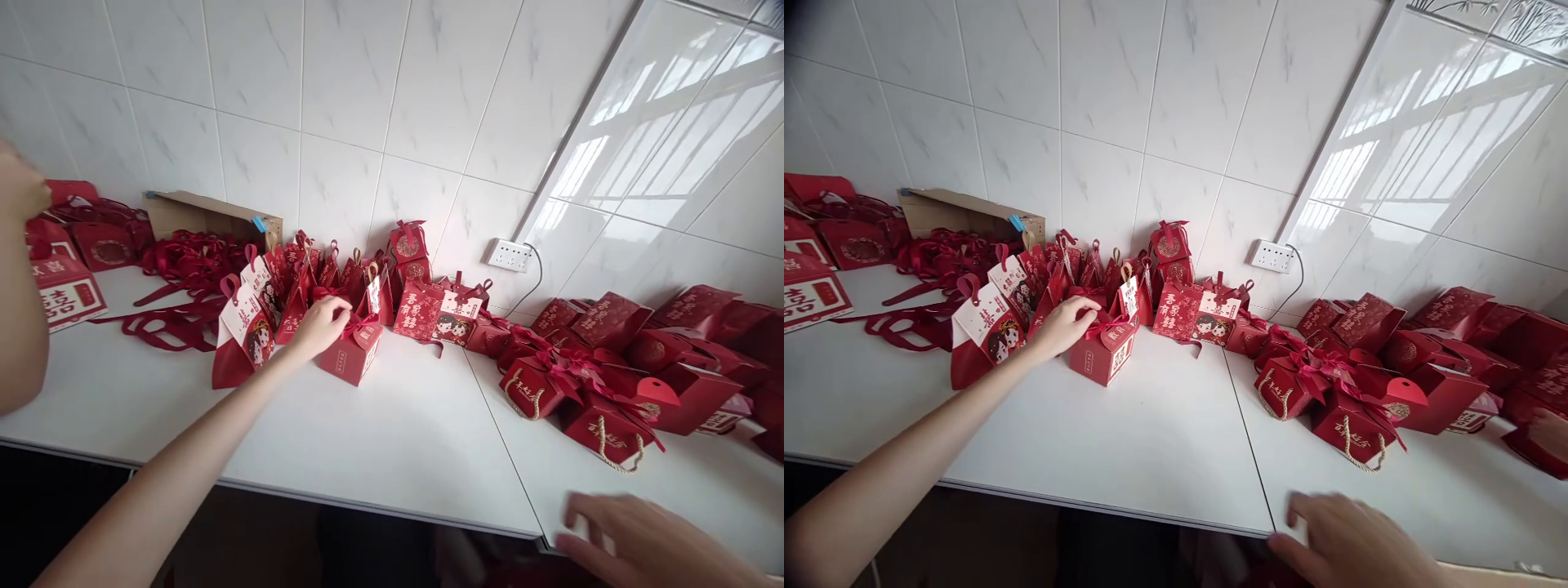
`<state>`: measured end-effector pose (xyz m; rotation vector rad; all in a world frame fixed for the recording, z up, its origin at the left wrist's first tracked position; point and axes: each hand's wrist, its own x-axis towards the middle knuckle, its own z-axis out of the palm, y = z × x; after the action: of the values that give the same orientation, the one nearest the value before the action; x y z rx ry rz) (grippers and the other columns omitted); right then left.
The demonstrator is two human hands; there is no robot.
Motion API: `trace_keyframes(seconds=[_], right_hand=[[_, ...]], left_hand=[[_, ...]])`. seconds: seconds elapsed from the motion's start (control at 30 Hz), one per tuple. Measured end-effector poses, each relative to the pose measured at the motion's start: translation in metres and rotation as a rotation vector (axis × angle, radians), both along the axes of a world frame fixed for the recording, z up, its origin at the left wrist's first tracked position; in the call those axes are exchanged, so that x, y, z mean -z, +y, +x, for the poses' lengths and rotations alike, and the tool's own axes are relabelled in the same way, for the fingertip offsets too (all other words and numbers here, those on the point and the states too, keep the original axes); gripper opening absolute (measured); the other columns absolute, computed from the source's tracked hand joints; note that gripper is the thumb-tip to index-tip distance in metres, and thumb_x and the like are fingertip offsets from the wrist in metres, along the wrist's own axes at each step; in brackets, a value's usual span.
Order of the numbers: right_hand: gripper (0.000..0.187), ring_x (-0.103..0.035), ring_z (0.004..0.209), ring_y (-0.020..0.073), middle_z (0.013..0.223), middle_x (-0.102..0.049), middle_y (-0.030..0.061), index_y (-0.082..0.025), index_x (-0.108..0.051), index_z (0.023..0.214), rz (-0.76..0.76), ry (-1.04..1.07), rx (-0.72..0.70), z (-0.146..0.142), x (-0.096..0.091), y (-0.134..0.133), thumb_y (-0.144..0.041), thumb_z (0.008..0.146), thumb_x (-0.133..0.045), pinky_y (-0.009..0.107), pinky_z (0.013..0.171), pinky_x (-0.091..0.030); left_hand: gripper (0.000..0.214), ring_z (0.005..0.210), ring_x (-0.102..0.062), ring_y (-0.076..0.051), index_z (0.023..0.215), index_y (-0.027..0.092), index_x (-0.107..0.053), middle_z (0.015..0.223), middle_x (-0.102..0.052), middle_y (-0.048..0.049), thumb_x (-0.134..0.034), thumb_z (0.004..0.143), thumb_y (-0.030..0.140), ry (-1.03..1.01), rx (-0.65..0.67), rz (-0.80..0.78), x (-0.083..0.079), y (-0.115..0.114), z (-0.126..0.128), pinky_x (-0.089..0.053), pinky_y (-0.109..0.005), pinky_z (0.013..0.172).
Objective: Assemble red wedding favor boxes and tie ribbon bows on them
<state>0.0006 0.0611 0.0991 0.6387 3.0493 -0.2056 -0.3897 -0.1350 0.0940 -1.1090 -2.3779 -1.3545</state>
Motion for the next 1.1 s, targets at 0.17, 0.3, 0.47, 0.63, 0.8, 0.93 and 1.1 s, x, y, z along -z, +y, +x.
trace_keyframes(seconds=[0.17,0.3,0.47,0.63,0.8,0.93,1.1], right_hand=[[0.041,-0.064,0.096,0.0292,0.102,-0.069,0.0099,-0.021,-0.061,0.114,-0.204,-0.226,-0.159,-0.107,-0.018,-0.04,-0.049,0.088,-0.047,0.043,0.083,-0.048],[0.065,-0.06,0.103,0.0335,0.126,-0.056,0.0195,-0.013,-0.051,0.128,-0.344,-0.049,-0.206,-0.165,-0.017,-0.032,-0.061,0.085,-0.046,0.046,0.088,-0.046],[0.076,-0.055,0.111,0.0328,0.135,-0.046,0.0191,-0.02,-0.041,0.132,-0.609,0.205,-0.095,-0.201,0.001,0.0,-0.064,0.074,-0.061,0.047,0.09,-0.047],[0.11,-0.051,0.115,0.0309,0.135,-0.04,0.0185,-0.023,-0.02,0.142,-0.87,0.294,-0.18,-0.214,0.029,0.001,-0.054,0.055,-0.08,0.05,0.094,-0.046],[0.126,-0.05,0.119,0.0306,0.143,-0.025,0.0174,-0.033,0.004,0.144,-1.137,0.472,-0.175,-0.224,0.048,0.025,-0.047,0.054,-0.082,0.053,0.096,-0.045],[0.123,-0.039,0.13,0.0306,0.146,-0.022,0.0157,-0.035,0.005,0.145,-1.187,0.581,-0.222,-0.231,0.06,0.047,-0.043,0.056,-0.081,0.054,0.104,-0.037],[0.113,-0.051,0.118,0.0261,0.133,-0.043,0.0132,-0.033,0.003,0.143,-1.174,0.546,-0.407,-0.229,0.078,0.043,-0.034,0.064,-0.078,0.051,0.103,-0.04]], left_hand=[[0.025,0.106,-0.061,-0.024,0.093,0.02,-0.063,0.109,-0.067,-0.0074,-0.049,0.081,0.037,-0.124,0.036,-0.069,0.008,-0.013,0.002,-0.046,-0.036,0.094],[0.039,0.071,-0.067,-0.019,0.1,0.019,-0.058,0.082,-0.07,-0.0045,-0.038,0.085,0.049,-0.229,0.046,-0.054,0.011,-0.013,0.015,-0.052,-0.03,0.065],[0.032,0.079,-0.064,-0.021,0.088,0.019,-0.061,0.084,-0.068,-0.005,-0.044,0.082,0.045,-0.239,-0.022,-0.01,0.017,-0.003,0.017,-0.048,-0.029,0.067],[0.022,0.085,-0.064,-0.023,0.084,0.022,-0.062,0.089,-0.069,-0.0036,-0.051,0.079,0.04,-0.246,0.002,-0.026,0.03,0.02,0.033,-0.047,-0.03,0.074],[0.018,0.094,-0.061,-0.027,0.088,0.02,-0.058,0.102,-0.065,-0.0094,-0.051,0.081,0.035,-0.27,-0.063,0.031,0.04,0.065,0.048,-0.046,-0.037,0.082],[0.018,0.098,-0.06,-0.027,0.088,0.018,-0.055,0.102,-0.063,-0.0117,-0.048,0.082,0.034,-0.315,-0.11,0.145,0.047,0.099,0.048,-0.045,-0.04,0.085],[0.017,0.102,-0.058,-0.021,0.091,0.02,-0.054,0.102,-0.062,-0.0066,-0.045,0.084,0.033,-0.34,-0.073,0.298,0.057,0.102,0.053,-0.043,-0.035,0.091]])
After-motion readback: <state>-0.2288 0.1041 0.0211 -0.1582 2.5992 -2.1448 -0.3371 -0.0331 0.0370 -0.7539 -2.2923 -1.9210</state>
